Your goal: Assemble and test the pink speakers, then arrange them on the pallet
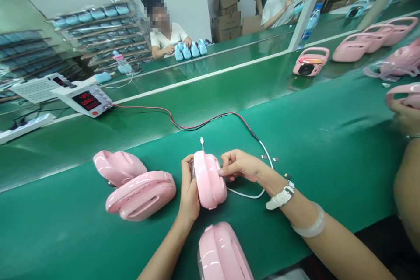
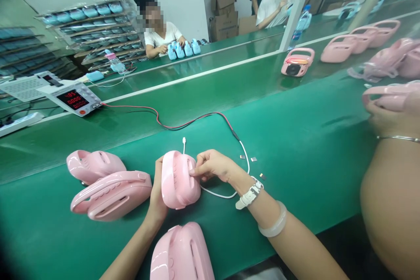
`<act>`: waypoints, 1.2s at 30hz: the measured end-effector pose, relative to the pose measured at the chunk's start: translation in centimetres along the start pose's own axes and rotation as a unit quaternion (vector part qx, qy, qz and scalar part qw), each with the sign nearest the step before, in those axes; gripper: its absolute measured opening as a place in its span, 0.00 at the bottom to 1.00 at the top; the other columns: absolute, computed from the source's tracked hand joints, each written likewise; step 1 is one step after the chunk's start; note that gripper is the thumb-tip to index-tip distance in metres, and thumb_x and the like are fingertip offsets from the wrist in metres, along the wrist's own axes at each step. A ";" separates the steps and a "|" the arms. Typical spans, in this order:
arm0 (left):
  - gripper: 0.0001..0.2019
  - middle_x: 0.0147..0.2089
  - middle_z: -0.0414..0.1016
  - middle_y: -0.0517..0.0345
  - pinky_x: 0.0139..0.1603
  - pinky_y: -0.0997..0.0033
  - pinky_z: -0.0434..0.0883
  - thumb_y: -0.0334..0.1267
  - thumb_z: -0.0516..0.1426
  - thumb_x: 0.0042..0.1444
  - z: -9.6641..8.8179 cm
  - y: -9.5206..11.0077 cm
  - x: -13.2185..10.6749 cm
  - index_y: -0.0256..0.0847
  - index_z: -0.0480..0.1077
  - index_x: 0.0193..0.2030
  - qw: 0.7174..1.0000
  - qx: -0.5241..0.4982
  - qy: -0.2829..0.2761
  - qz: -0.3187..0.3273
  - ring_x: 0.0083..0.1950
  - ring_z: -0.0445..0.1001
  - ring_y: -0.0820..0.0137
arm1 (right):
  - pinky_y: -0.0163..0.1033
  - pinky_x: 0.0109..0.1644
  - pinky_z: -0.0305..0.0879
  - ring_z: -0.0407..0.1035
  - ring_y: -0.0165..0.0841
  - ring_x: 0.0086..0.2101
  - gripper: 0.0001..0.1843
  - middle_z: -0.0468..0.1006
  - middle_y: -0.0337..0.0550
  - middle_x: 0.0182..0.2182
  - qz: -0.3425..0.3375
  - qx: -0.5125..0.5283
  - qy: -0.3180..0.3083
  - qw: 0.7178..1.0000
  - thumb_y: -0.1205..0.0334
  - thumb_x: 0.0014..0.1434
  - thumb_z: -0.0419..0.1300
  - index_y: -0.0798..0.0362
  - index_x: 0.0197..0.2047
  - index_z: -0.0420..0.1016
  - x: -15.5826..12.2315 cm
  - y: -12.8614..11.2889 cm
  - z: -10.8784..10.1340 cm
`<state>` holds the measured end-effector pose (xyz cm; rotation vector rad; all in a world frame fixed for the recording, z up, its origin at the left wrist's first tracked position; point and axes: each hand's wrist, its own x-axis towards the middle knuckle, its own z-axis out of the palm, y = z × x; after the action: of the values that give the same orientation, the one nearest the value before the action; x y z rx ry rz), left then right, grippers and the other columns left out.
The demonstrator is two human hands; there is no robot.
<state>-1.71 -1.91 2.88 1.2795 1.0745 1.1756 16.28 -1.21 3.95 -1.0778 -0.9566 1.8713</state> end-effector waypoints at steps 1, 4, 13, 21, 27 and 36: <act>0.17 0.47 0.69 0.56 0.51 0.70 0.66 0.42 0.56 0.53 -0.1 0.1 0.0 0.43 0.66 0.50 1.000 0.008 -0.007 0.014 0.50 0.68 0.64 | 0.27 0.18 0.53 0.61 0.23 0.14 0.28 0.66 0.33 0.12 0.013 -0.006 -0.005 1.000 0.55 0.24 0.78 0.56 0.16 0.61 0.1 -0.1 0.0; 0.16 0.46 0.70 0.56 0.50 0.69 0.67 0.42 0.54 0.55 -0.3 0.4 0.2 0.43 0.66 0.49 0.998 0.032 -0.027 0.038 0.48 0.69 0.64 | 0.27 0.18 0.56 0.63 0.23 0.14 0.28 0.68 0.33 0.13 0.024 -0.011 -0.016 1.000 0.55 0.24 0.78 0.56 0.17 0.61 0.6 -0.1 0.0; 0.22 0.53 0.71 0.53 0.57 0.65 0.61 0.46 0.57 0.48 -0.2 1.1 1.3 0.41 0.67 0.50 0.997 0.051 -0.053 0.000 0.56 0.67 0.59 | 0.35 0.33 0.66 0.72 0.30 0.28 0.19 0.78 0.42 0.29 -0.173 -0.148 0.069 0.971 0.55 0.44 0.69 0.56 0.37 0.75 -2.8 -1.8 -2.5; 0.22 0.52 0.70 0.53 0.59 0.63 0.60 0.48 0.56 0.49 0.1 1.0 1.4 0.42 0.66 0.50 0.997 0.038 -0.063 0.002 0.56 0.67 0.59 | 0.40 0.33 0.59 0.66 0.34 0.27 0.09 0.77 0.45 0.28 -0.123 -0.543 0.349 0.754 0.61 0.52 0.58 0.54 0.32 0.79 -9.1 -0.3 -8.4; 0.21 0.50 0.71 0.53 0.57 0.63 0.61 0.45 0.56 0.47 0.3 0.6 1.4 0.42 0.65 0.49 0.998 0.033 -0.045 0.012 0.53 0.68 0.60 | 0.41 0.36 0.60 0.66 0.36 0.28 0.13 0.75 0.45 0.28 -0.124 -0.536 0.352 0.757 0.56 0.53 0.58 0.53 0.36 0.81 -9.5 2.2 -9.7; 0.21 0.51 0.69 0.54 0.59 0.64 0.60 0.37 0.56 0.46 0.3 0.6 0.0 0.43 0.65 0.49 0.994 0.037 -0.048 0.096 0.55 0.67 0.62 | 0.39 0.39 0.64 0.68 0.34 0.35 0.08 0.74 0.48 0.42 -0.177 -0.479 0.145 0.847 0.59 0.58 0.56 0.53 0.31 0.71 -10.0 1.0 -3.4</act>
<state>-1.41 -1.98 3.47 1.5079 0.9486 1.2120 22.70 -9.63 5.18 -1.5361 -1.8238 0.8300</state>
